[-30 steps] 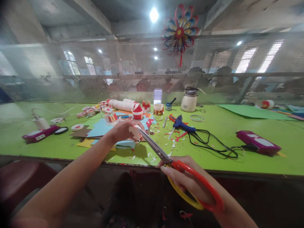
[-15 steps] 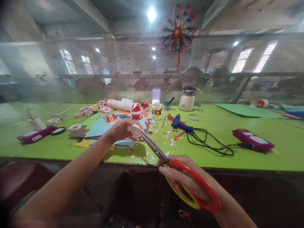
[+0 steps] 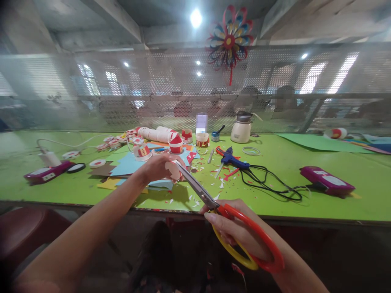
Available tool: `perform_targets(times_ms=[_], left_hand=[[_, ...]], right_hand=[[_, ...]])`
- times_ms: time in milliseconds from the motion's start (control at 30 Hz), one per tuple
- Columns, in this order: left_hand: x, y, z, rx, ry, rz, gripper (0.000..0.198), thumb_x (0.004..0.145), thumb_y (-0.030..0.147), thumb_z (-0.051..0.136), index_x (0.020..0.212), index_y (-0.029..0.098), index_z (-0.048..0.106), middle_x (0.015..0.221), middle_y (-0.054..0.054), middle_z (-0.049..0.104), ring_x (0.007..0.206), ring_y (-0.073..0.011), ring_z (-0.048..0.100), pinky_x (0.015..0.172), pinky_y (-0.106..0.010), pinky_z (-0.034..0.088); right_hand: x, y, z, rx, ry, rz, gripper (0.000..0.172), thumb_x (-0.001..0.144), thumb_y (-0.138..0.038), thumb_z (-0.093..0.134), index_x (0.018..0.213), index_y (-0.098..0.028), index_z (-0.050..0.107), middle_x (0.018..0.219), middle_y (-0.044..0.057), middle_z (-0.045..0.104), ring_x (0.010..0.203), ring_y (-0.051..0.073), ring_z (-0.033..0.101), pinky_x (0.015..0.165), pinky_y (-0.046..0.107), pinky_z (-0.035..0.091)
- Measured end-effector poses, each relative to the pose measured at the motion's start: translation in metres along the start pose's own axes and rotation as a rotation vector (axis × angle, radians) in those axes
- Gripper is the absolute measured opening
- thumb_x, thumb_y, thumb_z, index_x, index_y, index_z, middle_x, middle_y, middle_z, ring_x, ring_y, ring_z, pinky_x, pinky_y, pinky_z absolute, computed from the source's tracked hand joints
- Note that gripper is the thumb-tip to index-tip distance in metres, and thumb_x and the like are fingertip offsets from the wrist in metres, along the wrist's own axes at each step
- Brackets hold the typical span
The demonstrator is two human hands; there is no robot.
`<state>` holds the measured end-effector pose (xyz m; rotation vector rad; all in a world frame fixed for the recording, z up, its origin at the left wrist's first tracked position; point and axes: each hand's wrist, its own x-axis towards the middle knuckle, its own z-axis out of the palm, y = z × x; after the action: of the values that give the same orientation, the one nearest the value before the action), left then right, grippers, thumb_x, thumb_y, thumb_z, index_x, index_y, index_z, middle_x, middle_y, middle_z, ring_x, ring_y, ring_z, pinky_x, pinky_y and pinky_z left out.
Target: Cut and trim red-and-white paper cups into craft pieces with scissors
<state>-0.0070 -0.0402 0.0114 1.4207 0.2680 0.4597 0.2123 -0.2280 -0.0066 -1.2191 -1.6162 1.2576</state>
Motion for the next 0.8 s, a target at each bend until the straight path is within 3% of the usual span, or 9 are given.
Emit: perform_targets(times_ms=[433, 600, 800], left_hand=[[0.001, -0.001, -0.002, 0.027, 0.014, -0.004, 0.036, 0.078, 0.036, 0.044, 0.092, 0.008, 0.061, 0.075, -0.013, 0.067, 0.066, -0.0192, 0.062, 0.054, -0.026, 0.044], [0.002, 0.001, 0.0, 0.027, 0.031, 0.058, 0.036, 0.08, 0.033, 0.044, 0.098, 0.007, 0.063, 0.079, -0.012, 0.065, 0.068, -0.0167, 0.06, 0.056, -0.024, 0.043], [0.004, 0.002, 0.0, -0.014, 0.035, 0.193, 0.035, 0.081, 0.029, 0.049, 0.106, 0.01, 0.063, 0.086, -0.012, 0.064, 0.072, -0.0164, 0.058, 0.061, -0.025, 0.042]], right_hand=[[0.001, -0.005, -0.003, -0.241, -0.025, -0.042, 0.029, 0.09, -0.044, 0.047, 0.091, -0.018, 0.058, 0.055, -0.007, 0.043, 0.05, 0.009, 0.04, 0.047, 0.021, 0.032], [-0.001, -0.013, 0.0, -0.357, 0.026, -0.042, 0.026, 0.089, -0.042, 0.048, 0.082, -0.018, 0.057, 0.058, -0.005, 0.044, 0.054, 0.011, 0.042, 0.052, 0.023, 0.035], [-0.004, -0.008, 0.013, -0.339, 0.157, -0.027, 0.035, 0.085, -0.045, 0.048, 0.097, -0.015, 0.06, 0.054, -0.004, 0.049, 0.051, 0.013, 0.051, 0.051, 0.024, 0.04]])
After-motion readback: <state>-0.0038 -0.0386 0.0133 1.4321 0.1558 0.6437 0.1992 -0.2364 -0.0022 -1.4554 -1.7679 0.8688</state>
